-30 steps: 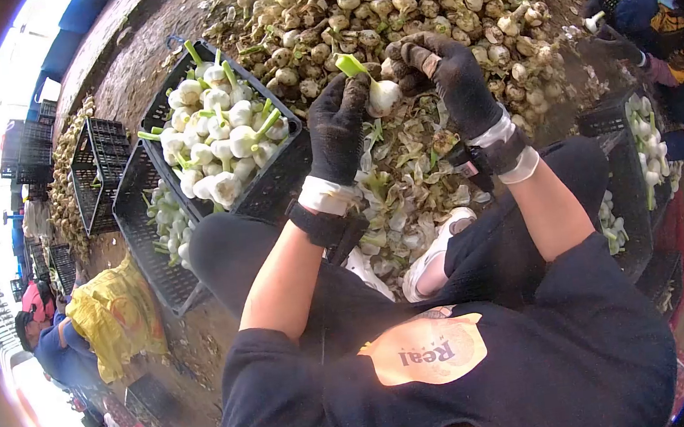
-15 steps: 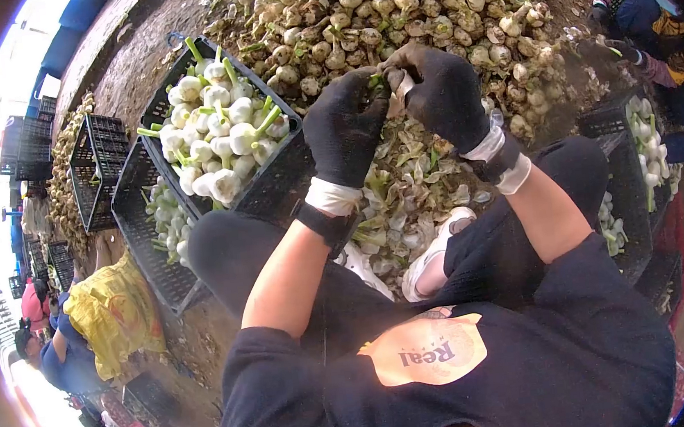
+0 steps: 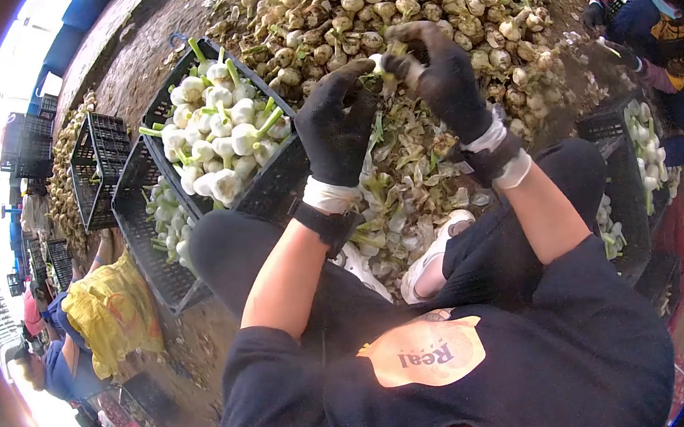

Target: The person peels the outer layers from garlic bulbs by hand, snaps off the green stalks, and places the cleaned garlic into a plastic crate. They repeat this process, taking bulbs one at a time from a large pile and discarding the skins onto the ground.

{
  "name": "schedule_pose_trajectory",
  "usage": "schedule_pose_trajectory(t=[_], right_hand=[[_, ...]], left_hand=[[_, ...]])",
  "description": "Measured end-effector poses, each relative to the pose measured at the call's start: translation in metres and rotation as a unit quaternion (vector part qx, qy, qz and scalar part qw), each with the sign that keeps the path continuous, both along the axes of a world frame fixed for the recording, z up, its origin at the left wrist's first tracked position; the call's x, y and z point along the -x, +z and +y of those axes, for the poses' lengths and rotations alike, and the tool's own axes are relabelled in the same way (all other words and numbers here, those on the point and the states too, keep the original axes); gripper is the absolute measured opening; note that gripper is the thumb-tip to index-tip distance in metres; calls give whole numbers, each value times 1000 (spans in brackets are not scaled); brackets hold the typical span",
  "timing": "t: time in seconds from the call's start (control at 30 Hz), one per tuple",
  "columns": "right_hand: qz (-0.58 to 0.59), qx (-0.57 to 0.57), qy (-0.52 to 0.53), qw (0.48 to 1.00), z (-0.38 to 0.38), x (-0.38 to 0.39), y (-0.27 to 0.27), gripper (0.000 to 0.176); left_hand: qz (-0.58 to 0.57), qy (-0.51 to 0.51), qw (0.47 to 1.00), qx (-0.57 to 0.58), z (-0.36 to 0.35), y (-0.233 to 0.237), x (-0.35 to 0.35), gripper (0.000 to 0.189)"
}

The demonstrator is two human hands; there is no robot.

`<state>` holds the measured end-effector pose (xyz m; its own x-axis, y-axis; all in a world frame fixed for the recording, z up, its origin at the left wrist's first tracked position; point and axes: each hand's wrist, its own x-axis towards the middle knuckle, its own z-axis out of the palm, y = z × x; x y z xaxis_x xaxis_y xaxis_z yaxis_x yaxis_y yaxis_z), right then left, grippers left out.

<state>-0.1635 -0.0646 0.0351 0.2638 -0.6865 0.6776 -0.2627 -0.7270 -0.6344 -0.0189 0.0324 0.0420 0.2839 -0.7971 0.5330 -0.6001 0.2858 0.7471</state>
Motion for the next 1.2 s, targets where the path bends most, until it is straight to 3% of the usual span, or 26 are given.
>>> schedule_pose_trajectory(t=[0.1, 0.17, 0.23, 0.27, 0.3, 0.37, 0.4, 0.43, 0.5, 0.53, 0.57, 0.6, 0.63, 0.67, 0.7, 0.77, 0.8, 0.83, 0.87, 0.9, 0.93, 0.97, 1.03, 1.07, 1.1, 1.2], right_hand=[[72, -5, 1, 997, 9, 2, -6, 15], [8, -38, 12, 999, 1, 0, -15, 13], [-157, -360, 67, 917, -9, 9, -20, 14], [-55, -313, -23, 948, -24, 11, -37, 15], [-53, -312, -22, 948, -37, 16, -55, 15], [-95, -391, -66, 913, -45, 21, -66, 14], [-161, -400, -23, 902, -42, 25, -73, 12], [96, -213, 0, 972, -53, 35, -88, 17], [233, -208, 189, 931, -39, 34, -104, 28], [244, -94, 165, 951, -21, 27, -99, 34], [252, -32, 86, 963, -14, 13, -89, 35], [186, -41, 91, 977, -11, 12, -74, 32], [119, -48, 95, 987, -4, 9, -37, 31], [56, -78, 97, 991, 1, 4, -15, 30], [56, -77, 99, 991, 3, 4, -16, 30], [164, 32, 89, 982, 4, -2, -19, 30], [151, -9, 100, 983, 6, -3, -18, 25], [136, -51, 120, 982, 7, -5, -20, 23], [77, -123, 143, 979, 4, -5, -28, 22], [21, -195, 167, 966, 0, -8, -36, 21], [68, -229, 144, 960, -1, -10, -26, 21], [118, -259, 115, 952, 1, -9, -13, 21], [157, -143, 83, 974, 6, -13, -20, 22], [200, -63, 57, 976, 7, -11, -23, 21], [201, -63, 59, 976, 5, -10, -26, 21], [125, -156, 97, 975, 12, -13, -19, 20]], left_hand=[[15, -17, 999, 37, -5, -5, -1, 27], [50, -19, 999, 8, -4, 1, -2, 25], [87, -19, 996, -22, -3, 2, -4, 24], [200, -72, 977, -17, -4, 1, -5, 22], [310, -123, 943, -10, -5, 1, -6, 21], [358, -112, 927, -23, -3, 12, -17, 21], [403, -105, 908, -37, -2, 18, -22, 21], [400, -106, 910, -35, -4, 20, -25, 21], [411, -121, 902, -46, 0, 21, -33, 22], [418, -111, 900, -46, -4, 11, -37, 23], [419, -106, 901, -48, -6, 6, -39, 23], [207, -84, 975, -6, -7, 1, -40, 23], [-17, -58, 997, 36, -8, -4, -40, 24], [-50, -57, 995, 62, -12, -8, -38, 27], [-51, -54, 995, 63, -11, -7, -34, 27], [113, -83, 989, -56, -6, 1, -24, 27], [183, -88, 977, -61, -3, 5, -16, 28], [124, -68, 989, -50, -3, -1, -18, 31], [180, -85, 979, -54, -1, -3, -20, 35], [40, -71, 993, 91, -10, -18, -25, 35], [155, -46, 986, -25, 1, 3, -22, 33], [178, -79, 981, -8, -2, -6, -26, 33], [1, -36, 999, -37, -1, -7, -23, 32], [2, -30, 999, -36, -1, -8, -22, 32], [52, -35, 998, -4, -2, -8, -21, 32], [117, -45, 992, 23, -4, -9, -21, 32]])
